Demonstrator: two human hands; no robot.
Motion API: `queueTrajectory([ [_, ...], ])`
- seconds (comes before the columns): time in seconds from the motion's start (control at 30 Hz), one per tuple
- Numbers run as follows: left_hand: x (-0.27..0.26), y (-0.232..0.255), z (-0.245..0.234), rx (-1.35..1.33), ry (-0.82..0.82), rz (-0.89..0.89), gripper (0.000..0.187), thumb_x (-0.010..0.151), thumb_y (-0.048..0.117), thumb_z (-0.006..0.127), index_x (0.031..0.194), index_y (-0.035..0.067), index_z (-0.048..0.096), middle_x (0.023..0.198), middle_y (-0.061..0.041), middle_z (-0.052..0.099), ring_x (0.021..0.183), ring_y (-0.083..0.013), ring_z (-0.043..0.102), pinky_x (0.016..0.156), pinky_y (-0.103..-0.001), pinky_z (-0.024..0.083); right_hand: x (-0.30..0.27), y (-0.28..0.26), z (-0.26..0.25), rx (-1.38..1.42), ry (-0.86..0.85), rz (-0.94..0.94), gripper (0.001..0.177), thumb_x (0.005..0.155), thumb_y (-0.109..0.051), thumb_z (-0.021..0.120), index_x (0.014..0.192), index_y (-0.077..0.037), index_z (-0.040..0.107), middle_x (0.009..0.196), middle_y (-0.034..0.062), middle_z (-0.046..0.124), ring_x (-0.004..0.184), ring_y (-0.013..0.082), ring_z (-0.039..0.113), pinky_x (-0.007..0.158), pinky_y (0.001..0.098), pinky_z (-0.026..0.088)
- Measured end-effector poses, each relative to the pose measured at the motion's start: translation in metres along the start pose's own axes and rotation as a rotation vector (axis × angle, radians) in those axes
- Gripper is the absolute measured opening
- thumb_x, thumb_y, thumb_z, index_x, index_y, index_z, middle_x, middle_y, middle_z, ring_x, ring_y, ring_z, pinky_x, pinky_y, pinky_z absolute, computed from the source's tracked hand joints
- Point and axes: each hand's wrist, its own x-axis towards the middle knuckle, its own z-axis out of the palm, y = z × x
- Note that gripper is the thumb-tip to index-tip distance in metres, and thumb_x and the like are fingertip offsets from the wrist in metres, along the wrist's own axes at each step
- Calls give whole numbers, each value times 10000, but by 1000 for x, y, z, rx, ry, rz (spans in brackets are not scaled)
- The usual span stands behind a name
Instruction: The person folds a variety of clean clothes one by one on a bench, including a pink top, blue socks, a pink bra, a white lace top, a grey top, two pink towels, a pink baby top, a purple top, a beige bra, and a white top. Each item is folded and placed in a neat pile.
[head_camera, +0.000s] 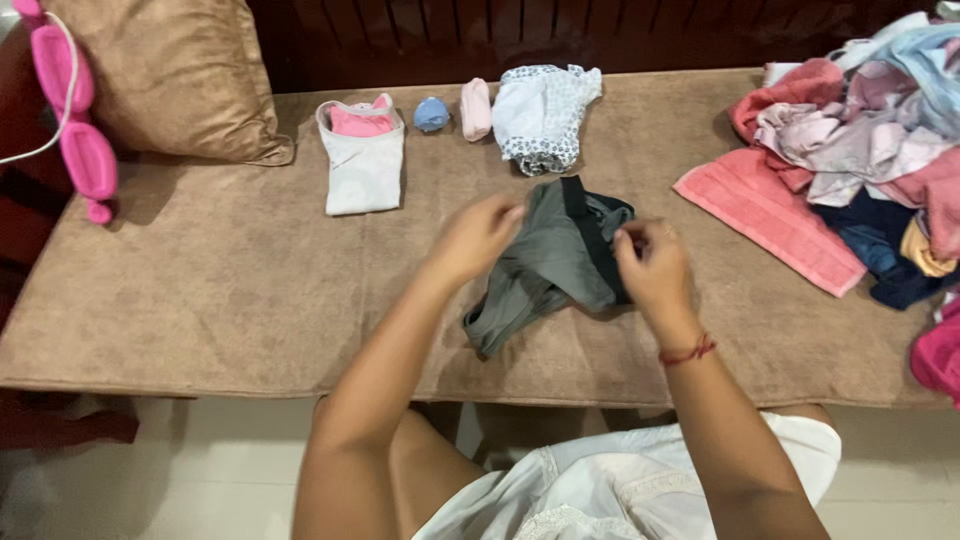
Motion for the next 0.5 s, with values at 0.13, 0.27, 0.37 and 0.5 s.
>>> queueTrajectory([
  [0.13,79,19,71,198,-101,485,339,840,93,550,1111,159,743,1201,-89,706,1185,-337,631,997,-457,506,15,35,10,-137,-264,132,387,835,-365,801,978,-10,739,803,153,714,715,281,699,664,393,539],
  [0.27,110,21,108,541,-365,568,314,773,159,649,1068,160,754,1271,-68,641,1304,-331,501,1086,-480,399,19,58,23,-291,-355,-153,432,711,-352,919,833,2,702,824,178,695,771,280,649,695,368,515],
  [0.37,116,19,94,427,-393,585,336,740,218,719,1053,100,752,1197,-124,650,1187,-353,540,998,-464,437,38,67,6,92,-464,9,317,781,-261,868,947,-51,699,891,85,679,804,165,616,725,300,515],
  [0.5,117,21,34,-61,-389,524,282,816,308,739,925,48,729,849,-105,705,776,-218,672,720,-372,527,87,62,-47,481,-647,359,280,821,-152,799,1072,-92,690,890,11,719,759,100,645,682,259,487],
])
